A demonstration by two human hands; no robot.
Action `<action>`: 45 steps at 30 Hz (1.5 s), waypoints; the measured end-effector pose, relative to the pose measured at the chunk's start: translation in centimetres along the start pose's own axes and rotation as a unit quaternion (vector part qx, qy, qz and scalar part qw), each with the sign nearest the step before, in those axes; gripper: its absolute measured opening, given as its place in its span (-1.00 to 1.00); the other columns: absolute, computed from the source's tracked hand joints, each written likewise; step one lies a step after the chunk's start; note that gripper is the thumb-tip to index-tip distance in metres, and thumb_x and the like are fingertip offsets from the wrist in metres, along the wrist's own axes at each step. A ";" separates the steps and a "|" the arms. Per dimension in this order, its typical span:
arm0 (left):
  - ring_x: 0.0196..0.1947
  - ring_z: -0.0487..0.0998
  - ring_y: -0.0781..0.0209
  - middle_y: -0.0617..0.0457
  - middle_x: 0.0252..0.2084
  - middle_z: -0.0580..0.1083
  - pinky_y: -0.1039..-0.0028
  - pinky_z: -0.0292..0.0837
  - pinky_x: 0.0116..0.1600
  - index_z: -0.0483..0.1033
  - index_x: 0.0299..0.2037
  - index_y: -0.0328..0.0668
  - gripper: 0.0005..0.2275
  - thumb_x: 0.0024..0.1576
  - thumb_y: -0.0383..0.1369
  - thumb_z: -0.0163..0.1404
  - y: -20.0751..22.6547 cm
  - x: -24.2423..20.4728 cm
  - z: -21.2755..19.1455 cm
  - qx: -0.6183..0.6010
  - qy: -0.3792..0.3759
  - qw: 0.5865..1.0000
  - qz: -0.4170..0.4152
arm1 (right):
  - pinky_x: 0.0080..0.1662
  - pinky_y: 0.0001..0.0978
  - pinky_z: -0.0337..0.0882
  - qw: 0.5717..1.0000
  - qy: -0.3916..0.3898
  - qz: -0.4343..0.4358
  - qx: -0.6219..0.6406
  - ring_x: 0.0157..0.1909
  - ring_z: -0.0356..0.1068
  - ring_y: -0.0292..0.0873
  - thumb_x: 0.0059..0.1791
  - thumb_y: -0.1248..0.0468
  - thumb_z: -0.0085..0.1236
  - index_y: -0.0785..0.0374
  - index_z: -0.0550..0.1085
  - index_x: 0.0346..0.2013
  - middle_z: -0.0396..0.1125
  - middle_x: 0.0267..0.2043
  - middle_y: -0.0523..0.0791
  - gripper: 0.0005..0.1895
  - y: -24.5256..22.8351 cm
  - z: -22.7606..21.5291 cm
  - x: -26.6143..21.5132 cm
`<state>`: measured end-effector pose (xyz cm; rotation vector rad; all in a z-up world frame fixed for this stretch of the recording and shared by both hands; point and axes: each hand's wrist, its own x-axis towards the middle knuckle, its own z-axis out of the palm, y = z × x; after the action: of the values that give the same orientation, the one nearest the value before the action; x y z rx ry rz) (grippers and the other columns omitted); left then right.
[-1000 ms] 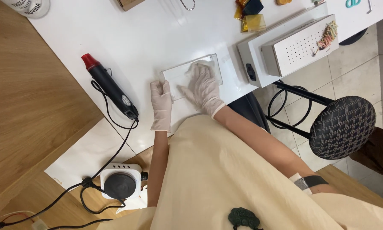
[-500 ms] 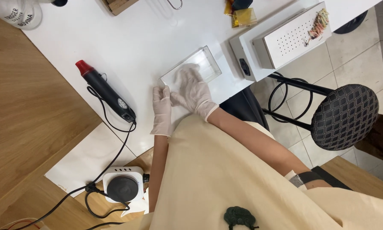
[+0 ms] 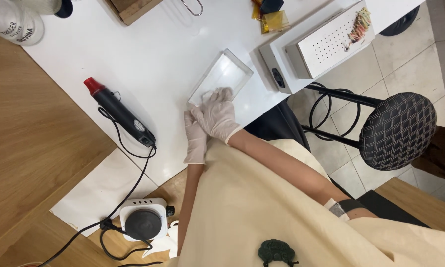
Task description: Cleaning a clear rectangular container or mold using a heat gun and a cloth.
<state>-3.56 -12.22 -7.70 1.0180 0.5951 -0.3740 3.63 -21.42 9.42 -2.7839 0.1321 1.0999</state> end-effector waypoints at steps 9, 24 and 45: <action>-0.10 0.50 0.23 -0.08 -0.04 0.49 0.46 0.50 -0.08 0.38 0.09 -0.29 -0.73 0.36 -0.24 -0.05 -4.1 -0.7 -1.5 0.206 0.036 0.977 -0.034 | 0.46 0.08 -0.37 0.982 0.178 0.030 -0.052 0.53 -0.15 0.18 0.12 -0.25 -0.56 0.53 0.12 0.37 0.00 0.47 0.22 -0.10 5.0 1.5 5.8; -0.09 0.62 -0.13 -0.30 0.15 0.33 0.21 0.72 -0.12 0.01 0.26 -0.35 -0.57 0.29 -0.38 -0.06 3.0 -3.1 4.5 0.053 0.054 0.982 -0.173 | 0.11 0.01 0.37 0.931 0.270 -0.123 0.213 0.13 0.27 0.31 -0.15 0.36 0.08 0.40 0.44 -0.07 0.22 0.17 0.24 -0.64 5.7 1.1 4.6; -0.12 0.64 -0.17 -0.28 0.17 0.34 0.13 0.69 -0.10 -0.08 0.31 -0.29 -0.51 0.28 -0.38 -0.08 1.7 -2.8 4.5 0.034 0.031 0.987 -0.156 | 0.06 -0.23 0.45 0.921 0.261 -0.109 0.269 -0.01 0.40 -0.01 -0.03 0.46 0.12 0.25 0.58 -0.06 0.38 -0.01 0.06 -0.74 8.7 -1.5 5.0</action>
<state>-3.55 -15.23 -3.02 1.0062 0.8063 -0.6441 7.10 -30.35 6.25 -2.4252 0.1475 0.1963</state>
